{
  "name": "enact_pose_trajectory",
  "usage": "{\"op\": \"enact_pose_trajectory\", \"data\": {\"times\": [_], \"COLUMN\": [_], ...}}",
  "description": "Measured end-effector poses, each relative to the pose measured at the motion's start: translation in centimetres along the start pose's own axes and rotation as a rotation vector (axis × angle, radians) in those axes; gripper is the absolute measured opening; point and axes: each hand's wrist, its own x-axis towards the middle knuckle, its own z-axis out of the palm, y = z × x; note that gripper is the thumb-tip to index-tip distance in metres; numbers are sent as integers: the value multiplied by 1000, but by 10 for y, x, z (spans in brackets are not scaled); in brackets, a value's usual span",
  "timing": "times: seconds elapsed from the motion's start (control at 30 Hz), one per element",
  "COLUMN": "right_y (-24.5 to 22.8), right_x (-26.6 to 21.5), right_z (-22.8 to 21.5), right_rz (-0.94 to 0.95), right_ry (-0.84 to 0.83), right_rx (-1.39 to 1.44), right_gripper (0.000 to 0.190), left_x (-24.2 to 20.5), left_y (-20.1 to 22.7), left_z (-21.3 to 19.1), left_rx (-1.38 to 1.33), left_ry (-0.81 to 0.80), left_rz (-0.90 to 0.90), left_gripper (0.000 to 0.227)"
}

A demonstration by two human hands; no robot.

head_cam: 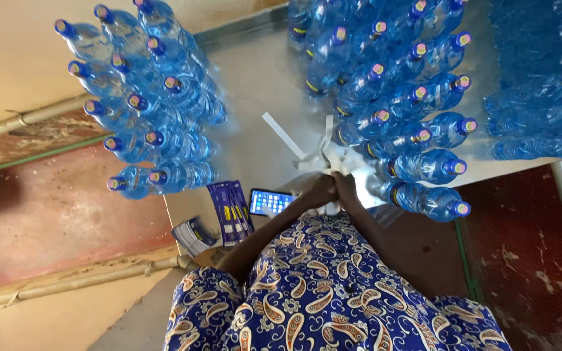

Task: The person repeatedly picks up water bottles, applies purple labels to them, and places them back among other bottles on a metal table. A smartphone is visible on the table throughout the process.

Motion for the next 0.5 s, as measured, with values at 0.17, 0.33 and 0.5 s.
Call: {"op": "enact_pose_trajectory", "data": {"times": [0.17, 0.33, 0.5], "right_y": [20, 27, 24], "right_x": [10, 7, 17], "right_z": [-19, -15, -11], "right_rz": [-473, -213, -136], "right_ry": [97, 269, 287], "right_rx": [-427, -522, 423], "right_gripper": [70, 53, 63], "left_x": [1, 25, 61], "left_y": [12, 14, 14], "left_z": [-19, -60, -45], "left_rx": [-166, 345, 936], "left_ry": [10, 430, 194], "left_rz": [44, 84, 208], "left_gripper": [73, 81, 71]}}
